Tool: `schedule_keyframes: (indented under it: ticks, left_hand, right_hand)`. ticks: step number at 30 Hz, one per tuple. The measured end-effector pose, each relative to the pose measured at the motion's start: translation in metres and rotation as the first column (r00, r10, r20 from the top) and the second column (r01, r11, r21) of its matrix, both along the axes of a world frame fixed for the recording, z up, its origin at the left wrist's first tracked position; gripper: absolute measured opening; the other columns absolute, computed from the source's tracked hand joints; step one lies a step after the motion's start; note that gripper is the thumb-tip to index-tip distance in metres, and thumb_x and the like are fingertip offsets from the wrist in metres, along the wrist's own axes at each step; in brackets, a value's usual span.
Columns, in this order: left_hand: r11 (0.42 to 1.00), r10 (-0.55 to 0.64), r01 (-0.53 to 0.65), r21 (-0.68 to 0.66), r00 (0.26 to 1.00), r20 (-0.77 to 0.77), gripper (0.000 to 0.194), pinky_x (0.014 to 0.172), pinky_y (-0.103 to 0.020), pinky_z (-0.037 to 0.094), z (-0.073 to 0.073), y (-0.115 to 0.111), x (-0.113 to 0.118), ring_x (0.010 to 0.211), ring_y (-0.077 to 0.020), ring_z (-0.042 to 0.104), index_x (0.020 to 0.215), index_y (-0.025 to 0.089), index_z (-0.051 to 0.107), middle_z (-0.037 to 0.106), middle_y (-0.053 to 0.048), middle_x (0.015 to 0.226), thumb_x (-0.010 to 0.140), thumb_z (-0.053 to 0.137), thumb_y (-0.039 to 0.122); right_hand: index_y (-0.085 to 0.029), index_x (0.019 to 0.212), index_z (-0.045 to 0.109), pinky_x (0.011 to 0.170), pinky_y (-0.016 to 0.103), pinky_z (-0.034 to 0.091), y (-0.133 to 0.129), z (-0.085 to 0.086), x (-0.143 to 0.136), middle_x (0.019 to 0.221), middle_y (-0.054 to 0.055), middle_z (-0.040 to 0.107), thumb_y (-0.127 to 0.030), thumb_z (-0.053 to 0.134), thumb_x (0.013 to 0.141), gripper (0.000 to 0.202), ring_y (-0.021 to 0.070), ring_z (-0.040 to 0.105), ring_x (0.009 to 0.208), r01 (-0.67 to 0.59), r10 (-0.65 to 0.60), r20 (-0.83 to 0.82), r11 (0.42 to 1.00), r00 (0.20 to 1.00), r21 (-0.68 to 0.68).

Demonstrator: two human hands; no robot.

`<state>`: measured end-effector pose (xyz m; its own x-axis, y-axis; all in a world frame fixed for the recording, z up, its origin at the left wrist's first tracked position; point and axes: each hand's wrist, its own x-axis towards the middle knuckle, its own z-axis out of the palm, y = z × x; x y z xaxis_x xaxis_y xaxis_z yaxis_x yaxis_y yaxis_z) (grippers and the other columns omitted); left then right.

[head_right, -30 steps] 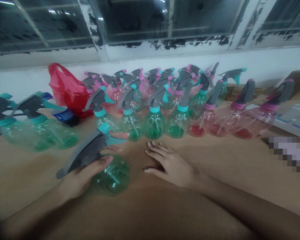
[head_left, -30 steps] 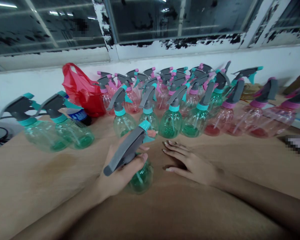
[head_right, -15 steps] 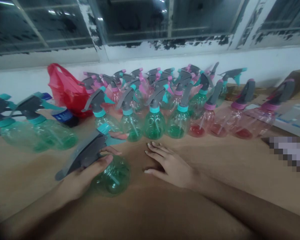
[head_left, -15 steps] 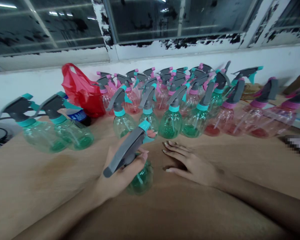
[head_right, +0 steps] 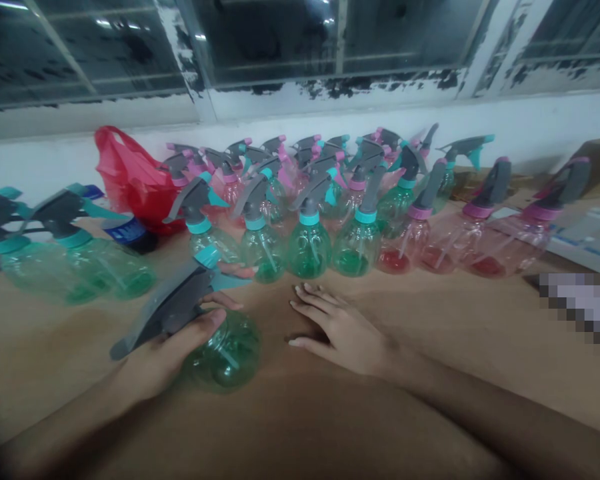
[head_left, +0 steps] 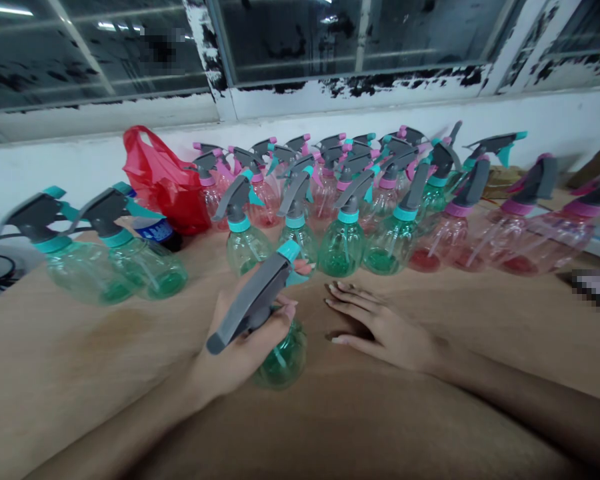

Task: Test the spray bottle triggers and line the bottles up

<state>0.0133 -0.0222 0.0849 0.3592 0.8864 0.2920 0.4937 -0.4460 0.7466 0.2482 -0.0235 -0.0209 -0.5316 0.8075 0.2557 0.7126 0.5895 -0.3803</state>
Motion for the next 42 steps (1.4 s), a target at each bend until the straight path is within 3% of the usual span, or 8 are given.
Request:
schedule_keyframes:
  ticks: [3,8,15,22,26,32,38,42]
  left_hand:
    - [1.000,0.005,-0.005,-0.027,1.000,0.015,0.038,0.078,-0.036,0.056,0.0010,-0.0009,0.0012,0.083,-0.0225,0.069,0.113,0.029,0.060,0.068,-0.003,0.109,0.076,0.048,0.029]
    - [0.997,0.054,-0.053,-0.057,0.999,0.010,0.042,0.072,-0.036,0.057,0.0037,-0.0020,0.0031,0.076,-0.0223,0.068,0.111,0.028,0.061,0.070,-0.003,0.101,0.072,0.047,0.030]
    - [0.996,-0.071,0.073,-0.044,0.997,0.043,0.035,0.079,-0.032,0.055,0.0045,0.0019,0.0007,0.085,-0.0198,0.068,0.104,0.027,0.062,0.067,-0.001,0.110,0.073,0.048,0.022]
    - [0.997,-0.057,0.057,-0.053,0.998,0.006,0.021,0.066,-0.031,0.053,0.0061,0.0027,-0.0037,0.068,-0.0192,0.065,0.089,0.025,0.061,0.066,0.000,0.073,0.072,0.049,0.025]
    - [0.993,-0.056,0.056,-0.104,0.998,0.003,0.012,0.060,-0.030,0.053,0.0065,0.0008,-0.0033,0.060,-0.0178,0.062,0.081,0.025,0.057,0.064,0.002,0.069,0.074,0.048,0.030]
    - [1.000,0.011,-0.010,-0.029,1.000,0.027,0.024,0.083,-0.034,0.055,0.0019,-0.0003,-0.0003,0.092,-0.0210,0.066,0.101,0.029,0.060,0.068,-0.001,0.103,0.078,0.052,0.029]
    - [0.997,0.072,-0.072,-0.008,0.997,-0.028,0.027,0.076,-0.036,0.058,0.0020,-0.0025,0.0024,0.080,-0.0232,0.070,0.100,0.029,0.061,0.071,0.000,0.083,0.075,0.050,0.030]
    - [0.998,0.068,-0.069,-0.011,0.998,-0.016,0.034,0.078,-0.034,0.058,-0.0004,-0.0012,0.0031,0.083,-0.0215,0.070,0.110,0.026,0.057,0.071,-0.001,0.093,0.077,0.052,0.030]
  right_hand:
    - [-0.019,0.137,0.043,0.113,0.044,0.027,0.0000,-0.0001,0.0000,0.147,0.007,0.038,-0.054,0.046,0.089,0.060,0.0224,0.029,0.138,0.001,-0.001,0.030,1.000,1.000,0.002]
    - [-0.019,0.138,0.043,0.113,0.043,0.027,0.0001,-0.0010,-0.0008,0.147,0.007,0.038,-0.054,0.047,0.089,0.060,0.0225,0.029,0.138,-0.001,0.001,0.028,1.000,1.000,0.005]
    - [-0.018,0.138,0.042,0.114,0.043,0.026,0.0003,-0.0012,-0.0003,0.148,0.006,0.037,-0.055,0.045,0.089,0.062,0.0217,0.028,0.138,0.006,-0.006,0.031,1.000,1.000,-0.006]
    - [-0.018,0.138,0.042,0.114,0.043,0.025,0.0004,0.0004,-0.0005,0.148,0.005,0.035,-0.056,0.043,0.089,0.062,0.0210,0.027,0.139,0.005,-0.004,0.049,1.000,0.999,-0.019]
    - [-0.021,0.138,0.043,0.113,0.044,0.027,0.0000,-0.0012,-0.0006,0.147,0.005,0.038,-0.055,0.047,0.088,0.060,0.0218,0.029,0.138,0.004,-0.004,-0.003,1.000,1.000,-0.003]
    - [-0.021,0.139,0.041,0.112,0.046,0.028,0.0001,-0.0020,-0.0002,0.146,0.006,0.040,-0.054,0.047,0.088,0.061,0.0231,0.030,0.137,-0.002,0.002,-0.016,1.000,1.000,0.003]
    - [-0.024,0.140,0.039,0.112,0.048,0.028,0.0000,-0.0005,-0.0002,0.146,0.006,0.039,-0.053,0.048,0.088,0.061,0.0238,0.030,0.137,-0.008,0.007,-0.026,1.000,1.000,-0.004]
    - [-0.021,0.138,0.042,0.112,0.046,0.028,-0.0002,-0.0008,-0.0005,0.146,0.007,0.040,-0.053,0.047,0.088,0.059,0.0234,0.030,0.137,-0.005,0.005,0.001,1.000,1.000,-0.001]
